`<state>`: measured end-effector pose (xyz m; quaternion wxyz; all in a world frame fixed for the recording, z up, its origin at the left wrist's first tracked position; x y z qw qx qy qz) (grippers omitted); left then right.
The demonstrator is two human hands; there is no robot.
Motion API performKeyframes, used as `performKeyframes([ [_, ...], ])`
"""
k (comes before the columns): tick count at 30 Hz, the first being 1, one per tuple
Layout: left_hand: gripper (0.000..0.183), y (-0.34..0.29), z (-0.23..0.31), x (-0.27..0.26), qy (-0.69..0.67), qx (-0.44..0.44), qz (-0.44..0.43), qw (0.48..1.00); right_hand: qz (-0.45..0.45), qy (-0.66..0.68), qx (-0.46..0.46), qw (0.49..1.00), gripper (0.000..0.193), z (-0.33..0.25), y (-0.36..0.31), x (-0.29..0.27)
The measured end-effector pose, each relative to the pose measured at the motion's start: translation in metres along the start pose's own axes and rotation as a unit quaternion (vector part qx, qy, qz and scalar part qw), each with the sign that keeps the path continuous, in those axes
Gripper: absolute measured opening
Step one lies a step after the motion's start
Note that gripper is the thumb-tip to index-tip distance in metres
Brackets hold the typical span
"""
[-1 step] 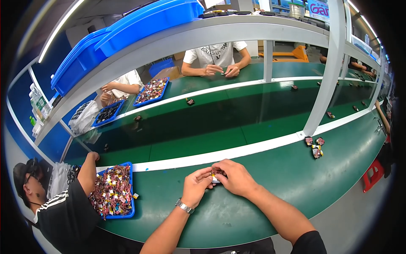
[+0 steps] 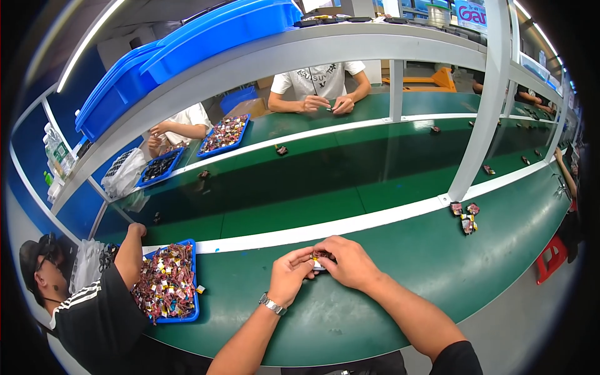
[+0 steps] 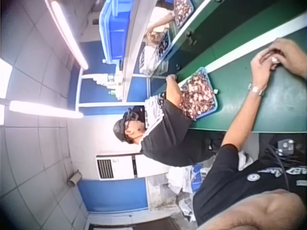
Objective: Inspecting and assembling small electronic or toy components on a conveyor belt in an industrial facility.
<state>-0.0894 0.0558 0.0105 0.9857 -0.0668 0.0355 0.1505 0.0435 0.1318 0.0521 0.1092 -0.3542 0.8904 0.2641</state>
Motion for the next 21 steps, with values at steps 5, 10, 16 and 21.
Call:
performKeyframes([
  [5,0.031,-0.001,0.0,0.001,-0.012,-0.008,-0.005,1.0,-0.023,0.011,-0.023,0.999,0.017,0.002,-0.001,0.001],
  [10,0.032,-0.002,0.001,0.002,-0.039,-0.009,-0.026,0.999,-0.053,0.065,-0.014,0.996,0.014,0.002,0.001,-0.002],
  [16,0.033,-0.001,0.0,0.001,-0.016,0.019,-0.004,1.0,-0.047,0.061,-0.016,0.997,0.015,-0.004,0.0,-0.004],
  [21,0.034,-0.001,0.003,0.003,-0.028,0.048,-0.024,0.998,-0.029,0.03,-0.05,0.998,0.017,-0.012,-0.003,-0.01],
])
Point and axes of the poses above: each hand's wrist, its own y-axis towards the middle knuckle, its own x-axis out of the palm, z = x × y, the point moved 6 cm from there along y, towards the middle knuckle, and after that the axes turned 13 degrees about y, right-handed, at the moved point
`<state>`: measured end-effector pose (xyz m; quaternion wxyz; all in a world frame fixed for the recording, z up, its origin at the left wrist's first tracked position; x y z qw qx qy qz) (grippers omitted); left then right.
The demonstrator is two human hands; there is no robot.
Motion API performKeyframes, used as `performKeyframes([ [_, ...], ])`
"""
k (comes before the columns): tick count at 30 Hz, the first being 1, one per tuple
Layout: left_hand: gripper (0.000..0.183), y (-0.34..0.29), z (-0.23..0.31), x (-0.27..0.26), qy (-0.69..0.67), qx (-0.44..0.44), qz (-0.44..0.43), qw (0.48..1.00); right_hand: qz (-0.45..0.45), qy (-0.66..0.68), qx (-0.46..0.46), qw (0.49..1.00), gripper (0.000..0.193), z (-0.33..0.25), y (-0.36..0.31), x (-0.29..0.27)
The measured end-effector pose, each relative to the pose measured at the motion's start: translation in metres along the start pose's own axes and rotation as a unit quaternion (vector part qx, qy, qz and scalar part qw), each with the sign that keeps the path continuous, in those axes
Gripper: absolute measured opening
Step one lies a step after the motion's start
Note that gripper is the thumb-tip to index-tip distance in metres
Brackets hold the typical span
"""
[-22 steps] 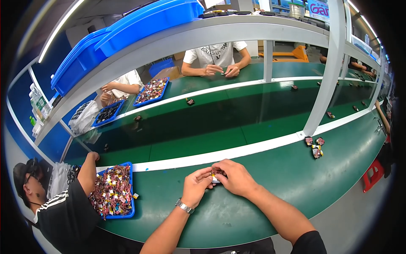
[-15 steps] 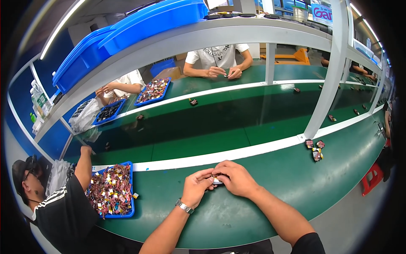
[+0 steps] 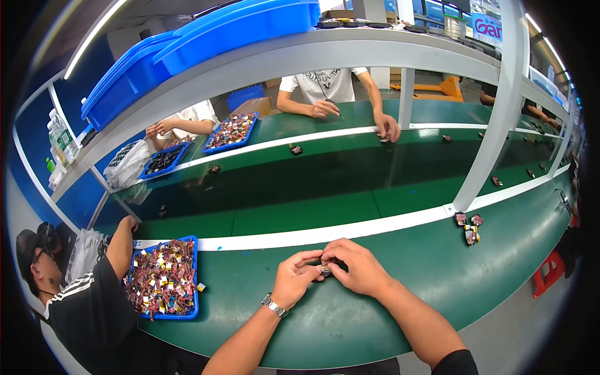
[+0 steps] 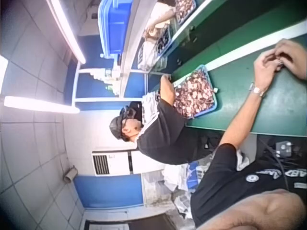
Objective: Inspecting and assembling small electronic or toy components on a conveyor belt in an industrial facility.
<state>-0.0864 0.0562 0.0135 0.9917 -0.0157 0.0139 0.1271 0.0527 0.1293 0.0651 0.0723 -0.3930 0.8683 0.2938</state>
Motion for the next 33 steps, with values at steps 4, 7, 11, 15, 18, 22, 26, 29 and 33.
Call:
performKeyframes([
  [4,0.034,-0.001,0.0,0.0,-0.007,-0.003,0.006,1.0,0.004,-0.055,-0.031,0.998,0.014,-0.009,0.0,-0.001],
  [7,0.031,-0.001,-0.002,0.001,0.002,-0.005,-0.012,1.0,-0.01,-0.078,-0.059,0.995,0.013,-0.013,0.0,-0.001],
  [11,0.03,-0.001,-0.004,0.002,-0.001,-0.003,-0.009,1.0,-0.007,-0.065,-0.061,0.996,0.013,-0.014,0.001,0.0],
  [15,0.028,0.0,-0.005,0.001,-0.013,-0.009,0.001,1.0,0.002,-0.068,-0.082,0.994,0.015,-0.011,0.0,0.0],
  [18,0.028,0.0,-0.003,0.001,-0.025,-0.024,0.008,0.999,0.013,-0.051,-0.067,0.996,0.016,-0.005,-0.001,0.0],
  [22,0.029,-0.002,0.0,0.001,-0.031,-0.024,0.011,0.999,0.017,-0.062,-0.068,0.996,0.017,-0.006,0.0,0.0],
  [26,0.032,-0.001,0.0,0.001,-0.055,-0.023,0.004,0.998,0.042,-0.065,-0.084,0.993,0.018,-0.005,0.0,-0.001],
  [29,0.033,0.001,-0.005,0.001,-0.044,-0.032,-0.012,0.998,0.054,-0.053,-0.075,0.994,0.017,-0.003,0.0,0.001],
  [33,0.036,0.002,-0.009,-0.002,-0.054,-0.053,-0.011,0.997,0.042,-0.001,-0.027,0.999,0.015,0.008,0.002,0.002],
])
Point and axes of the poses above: each hand's wrist, its own y-axis towards the middle knuckle, its own x-axis out of the palm, z = x × y, the point moved 6 cm from there along y, towards the middle knuckle, and after that the axes turned 13 degrees about y, right-handed, at the moved point
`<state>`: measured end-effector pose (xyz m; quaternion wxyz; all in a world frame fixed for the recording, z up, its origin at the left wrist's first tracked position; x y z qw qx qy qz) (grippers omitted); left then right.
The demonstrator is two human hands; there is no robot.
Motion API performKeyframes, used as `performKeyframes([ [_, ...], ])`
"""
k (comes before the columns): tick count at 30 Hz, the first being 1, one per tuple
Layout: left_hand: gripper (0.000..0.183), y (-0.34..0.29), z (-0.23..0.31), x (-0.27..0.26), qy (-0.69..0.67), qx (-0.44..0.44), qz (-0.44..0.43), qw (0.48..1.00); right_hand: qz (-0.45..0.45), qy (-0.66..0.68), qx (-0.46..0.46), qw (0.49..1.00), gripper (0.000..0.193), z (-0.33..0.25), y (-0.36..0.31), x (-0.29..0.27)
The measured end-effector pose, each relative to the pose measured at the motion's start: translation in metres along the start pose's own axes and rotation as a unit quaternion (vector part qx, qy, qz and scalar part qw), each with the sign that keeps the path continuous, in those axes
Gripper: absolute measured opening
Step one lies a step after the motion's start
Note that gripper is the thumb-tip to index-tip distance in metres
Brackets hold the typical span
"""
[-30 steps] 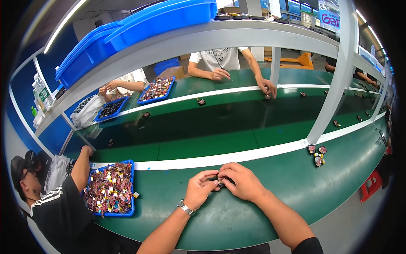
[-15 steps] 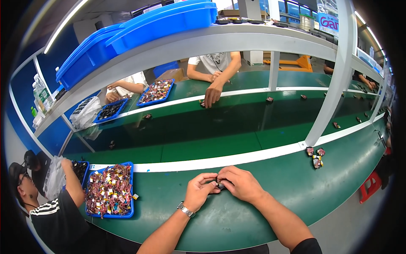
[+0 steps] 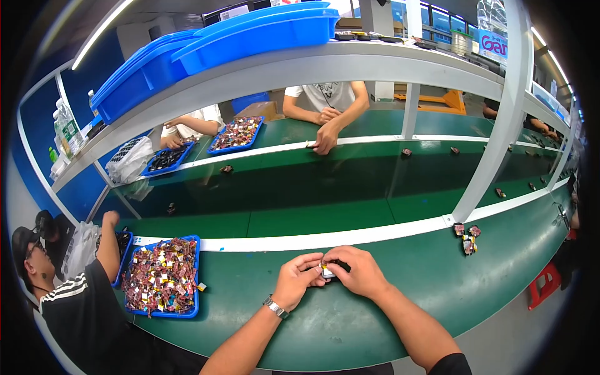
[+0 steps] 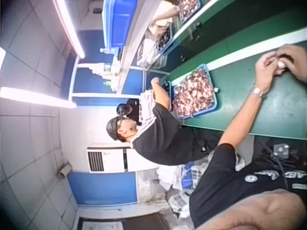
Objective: Inspecting and assembling small electronic or toy components on a conveyor belt in an industrial facility.
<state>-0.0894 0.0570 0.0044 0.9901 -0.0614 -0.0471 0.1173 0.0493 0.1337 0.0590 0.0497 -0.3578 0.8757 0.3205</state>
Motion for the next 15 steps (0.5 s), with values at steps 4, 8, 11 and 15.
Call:
performKeyframes([
  [4,0.031,0.002,-0.001,-0.004,0.002,-0.014,0.004,1.0,0.008,0.018,0.057,0.998,0.015,0.005,0.0,0.001],
  [8,0.029,0.003,-0.002,-0.005,-0.014,-0.03,0.0,0.999,0.004,0.062,0.125,0.99,0.014,0.013,-0.002,0.003],
  [11,0.031,0.002,0.0,-0.004,-0.016,-0.033,-0.008,0.999,0.004,0.071,0.137,0.988,0.013,0.016,-0.004,0.002],
  [15,0.033,0.002,0.0,-0.006,-0.023,-0.041,-0.017,0.999,0.004,0.087,0.137,0.987,0.013,0.016,-0.004,0.002],
])
Point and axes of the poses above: each hand's wrist, its own y-axis towards the middle knuckle, its own x-axis out of the palm, z = x × y, the point moved 6 cm from there along y, towards the middle knuckle, and after that the axes turned 13 degrees about y, right-handed, at the moved point
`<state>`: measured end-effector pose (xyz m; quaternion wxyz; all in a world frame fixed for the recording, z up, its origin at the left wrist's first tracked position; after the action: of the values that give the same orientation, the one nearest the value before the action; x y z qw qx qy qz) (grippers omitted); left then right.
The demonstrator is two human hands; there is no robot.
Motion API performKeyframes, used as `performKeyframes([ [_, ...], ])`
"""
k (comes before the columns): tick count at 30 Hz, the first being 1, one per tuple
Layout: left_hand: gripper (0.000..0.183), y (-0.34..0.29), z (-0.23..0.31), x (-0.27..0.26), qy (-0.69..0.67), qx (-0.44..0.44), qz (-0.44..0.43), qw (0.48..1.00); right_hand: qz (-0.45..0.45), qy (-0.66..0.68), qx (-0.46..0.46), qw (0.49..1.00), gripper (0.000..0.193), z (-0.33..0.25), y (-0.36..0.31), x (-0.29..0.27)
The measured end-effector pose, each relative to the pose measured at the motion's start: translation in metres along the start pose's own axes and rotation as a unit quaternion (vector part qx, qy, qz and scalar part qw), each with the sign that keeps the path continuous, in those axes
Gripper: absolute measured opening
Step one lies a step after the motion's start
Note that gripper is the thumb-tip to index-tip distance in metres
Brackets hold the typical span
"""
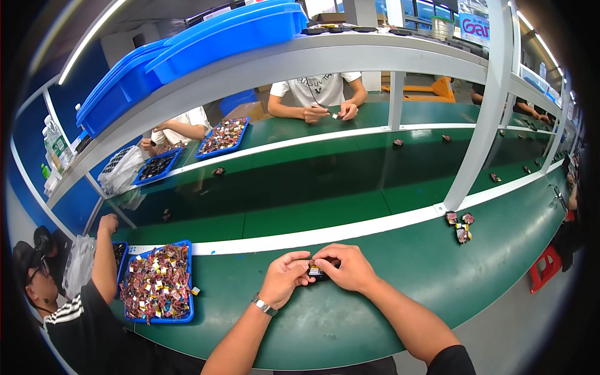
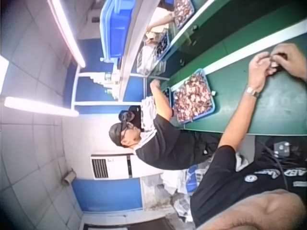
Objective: Inspecting and assembling small electronic or toy components on a conveyor belt in an industrial facility.
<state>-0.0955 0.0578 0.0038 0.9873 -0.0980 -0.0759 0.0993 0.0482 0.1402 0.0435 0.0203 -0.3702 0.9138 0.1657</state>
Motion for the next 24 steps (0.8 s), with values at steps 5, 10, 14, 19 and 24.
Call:
performKeyframes([
  [5,0.036,0.0,0.002,0.001,0.015,-0.005,-0.013,1.0,0.003,0.012,-0.006,1.0,0.013,0.003,0.0,-0.001],
  [10,0.036,0.001,-0.001,0.0,0.015,-0.004,-0.015,1.0,-0.004,0.001,0.002,1.0,0.014,0.0,0.001,0.0],
  [14,0.034,0.0,0.001,0.007,0.039,0.02,-0.009,0.999,-0.026,-0.031,-0.031,0.999,0.016,-0.001,-0.002,-0.003],
  [19,0.033,-0.002,0.004,0.008,0.049,0.039,0.0,0.998,-0.001,-0.008,-0.028,1.0,0.017,-0.007,-0.003,-0.005],
  [24,0.033,0.001,0.001,0.007,0.058,0.034,0.004,0.998,0.002,-0.105,-0.106,0.989,0.017,-0.012,-0.005,-0.004],
])
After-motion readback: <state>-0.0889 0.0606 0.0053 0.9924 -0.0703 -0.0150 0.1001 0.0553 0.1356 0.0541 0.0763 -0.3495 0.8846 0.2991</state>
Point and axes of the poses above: each hand's wrist, its own y-axis towards the middle knuckle, its own x-axis out of the palm, z = x × y, the point moved 6 cm from there along y, towards the middle knuckle, and after that the axes turned 13 degrees about y, right-handed, at the moved point
